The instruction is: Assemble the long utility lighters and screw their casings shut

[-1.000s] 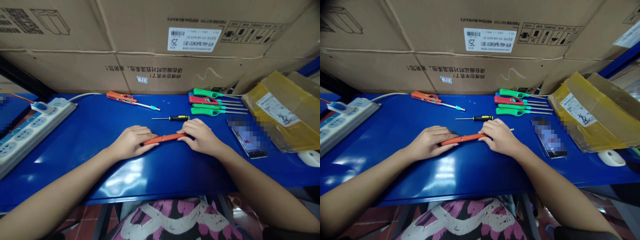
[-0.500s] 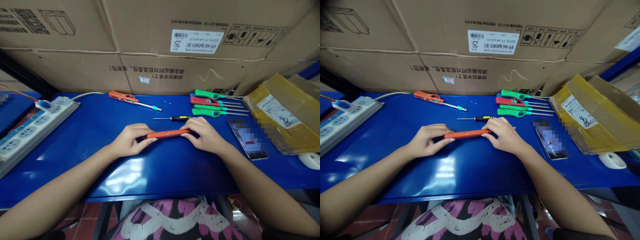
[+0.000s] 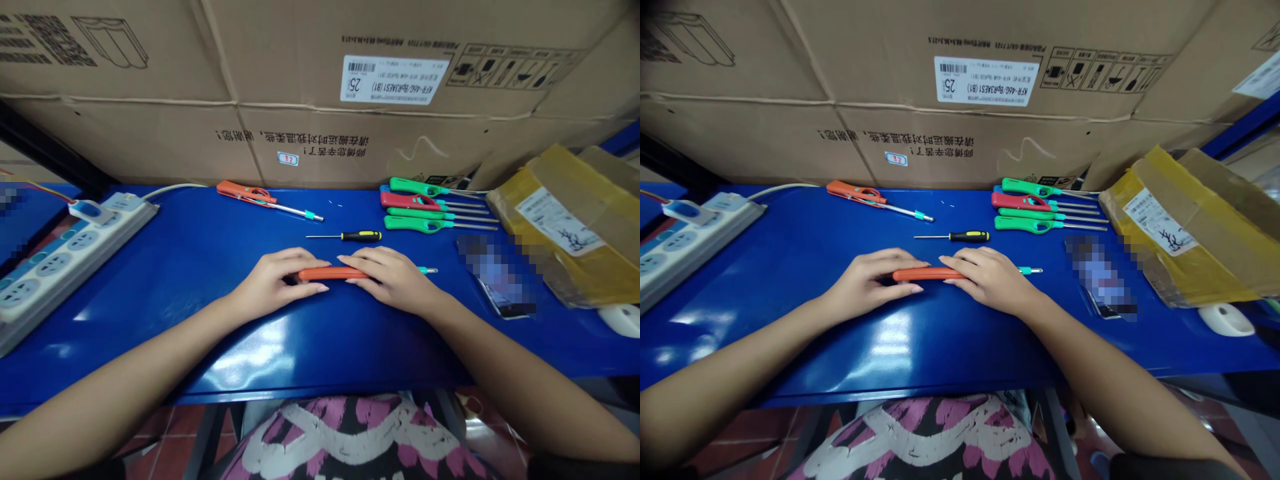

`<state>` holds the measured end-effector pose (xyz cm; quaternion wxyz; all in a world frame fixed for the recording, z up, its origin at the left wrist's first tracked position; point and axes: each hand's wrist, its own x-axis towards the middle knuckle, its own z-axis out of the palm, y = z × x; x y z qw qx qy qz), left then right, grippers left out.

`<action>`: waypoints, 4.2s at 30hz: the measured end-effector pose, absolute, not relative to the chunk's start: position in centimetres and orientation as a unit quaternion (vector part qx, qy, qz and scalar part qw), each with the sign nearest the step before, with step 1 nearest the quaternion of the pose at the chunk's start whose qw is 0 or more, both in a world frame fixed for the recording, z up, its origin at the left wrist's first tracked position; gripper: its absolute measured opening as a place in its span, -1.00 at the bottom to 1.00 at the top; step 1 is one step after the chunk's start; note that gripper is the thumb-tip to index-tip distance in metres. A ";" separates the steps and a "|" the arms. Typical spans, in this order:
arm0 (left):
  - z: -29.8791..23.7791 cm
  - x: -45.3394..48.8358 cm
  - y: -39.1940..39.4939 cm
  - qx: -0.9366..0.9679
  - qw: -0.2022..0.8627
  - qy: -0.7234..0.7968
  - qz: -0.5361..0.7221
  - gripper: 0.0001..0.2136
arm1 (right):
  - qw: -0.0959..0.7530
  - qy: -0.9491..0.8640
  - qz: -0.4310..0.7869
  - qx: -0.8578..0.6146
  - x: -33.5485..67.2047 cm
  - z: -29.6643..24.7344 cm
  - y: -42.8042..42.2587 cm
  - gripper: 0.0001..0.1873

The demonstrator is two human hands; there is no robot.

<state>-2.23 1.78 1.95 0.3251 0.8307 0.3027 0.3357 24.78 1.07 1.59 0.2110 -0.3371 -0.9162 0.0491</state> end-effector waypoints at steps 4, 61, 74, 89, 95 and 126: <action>1.7 -2.2 1.4 0.876 0.246 0.235 0.341 -0.73 | 0.230 -0.920 0.077 -0.308 24.3 1.6 0.7 -0.70; 1.7 -3.5 2.8 0.873 0.233 0.287 0.317 -0.84 | 0.188 -0.891 0.137 -0.391 26.2 1.6 1.4 -0.92; 1.6 -2.7 1.6 0.892 0.237 0.255 0.288 -0.85 | 0.172 -0.904 0.117 -0.374 24.0 1.5 0.5 -0.86; 1.4 -2.0 0.7 0.923 0.197 0.248 0.220 -0.74 | 0.158 -0.931 0.104 -0.312 22.6 1.6 -0.3 -0.77; 2.1 -2.7 1.4 0.926 0.234 0.247 0.164 -0.67 | 0.177 -0.921 0.079 -0.339 23.4 1.4 0.0 -0.79; 1.5 -3.4 2.3 0.920 0.186 0.296 0.179 -0.69 | 0.223 -0.769 0.094 -0.591 27.8 0.9 3.3 -0.83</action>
